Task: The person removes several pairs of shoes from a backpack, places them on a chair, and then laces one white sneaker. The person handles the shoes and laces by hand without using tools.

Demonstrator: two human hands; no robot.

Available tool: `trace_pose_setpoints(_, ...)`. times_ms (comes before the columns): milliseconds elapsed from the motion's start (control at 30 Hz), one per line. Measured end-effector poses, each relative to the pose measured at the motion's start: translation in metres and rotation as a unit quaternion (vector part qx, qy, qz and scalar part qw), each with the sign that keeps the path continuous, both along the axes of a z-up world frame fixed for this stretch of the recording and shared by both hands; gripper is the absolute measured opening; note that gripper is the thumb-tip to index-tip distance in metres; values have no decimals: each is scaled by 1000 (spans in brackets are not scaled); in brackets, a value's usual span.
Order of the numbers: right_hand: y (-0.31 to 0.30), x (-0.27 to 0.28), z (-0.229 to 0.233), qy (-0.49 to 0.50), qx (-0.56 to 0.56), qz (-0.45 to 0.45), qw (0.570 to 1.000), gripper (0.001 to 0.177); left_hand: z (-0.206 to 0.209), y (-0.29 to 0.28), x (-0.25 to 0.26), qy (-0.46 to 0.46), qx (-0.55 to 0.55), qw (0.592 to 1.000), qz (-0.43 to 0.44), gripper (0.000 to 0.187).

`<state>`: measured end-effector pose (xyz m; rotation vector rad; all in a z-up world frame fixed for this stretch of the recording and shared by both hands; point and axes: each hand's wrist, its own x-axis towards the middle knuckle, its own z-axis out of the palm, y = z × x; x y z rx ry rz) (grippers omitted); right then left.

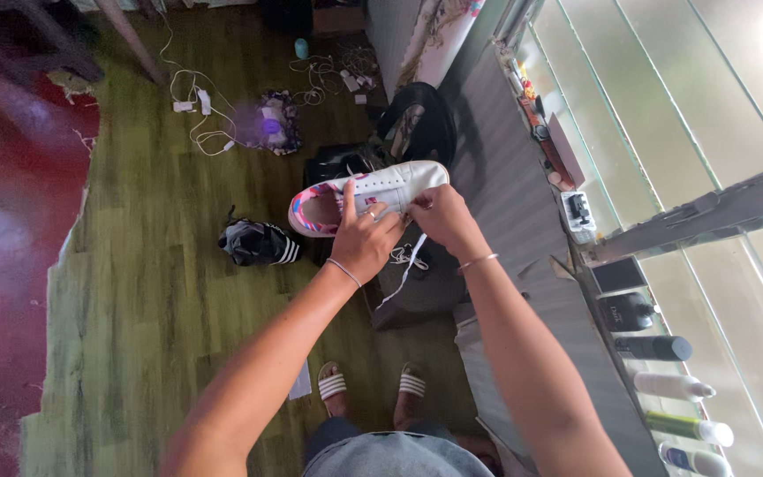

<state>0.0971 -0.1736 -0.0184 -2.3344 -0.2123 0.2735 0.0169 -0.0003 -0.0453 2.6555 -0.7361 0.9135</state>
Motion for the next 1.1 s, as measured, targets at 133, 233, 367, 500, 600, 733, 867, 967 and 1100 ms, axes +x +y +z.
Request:
trace_pose_setpoints(133,-3,-7,-17,-190,90,-34,977,20,-4,-7,-3,18,-43,999,9,20)
trace_pose_setpoints(233,-10,-7,-27,-335,153,-51,928,14,-11,-15,-6,21,-65,998,12,22)
trace_pose_setpoints(367,-25,13,-28,-136,388,-82,908,14,-18,-23,-14,31,-85,996,16,23)
trace_pose_setpoints(500,-31,24,-34,105,452,-141,875,14,-23,-31,-25,0,-88,996,15,24)
trace_pose_setpoints(600,-23,22,-39,-18,365,-116,924,16,-21,-35,-27,-12,-91,996,14,25)
trace_pose_setpoints(733,-19,19,-32,-90,255,-127,954,14,-8,-36,-26,27,-95,995,9,26)
trace_pose_setpoints(867,-17,21,-16,-142,236,-93,957,11,13,-26,-24,60,-159,985,-32,33)
trace_pose_setpoints(967,-14,21,-4,-165,223,-82,957,9,25,-18,-8,16,-168,985,36,48)
trace_pose_setpoints(1100,-15,23,5,-173,244,-28,954,8,24,-14,11,88,-143,981,98,63)
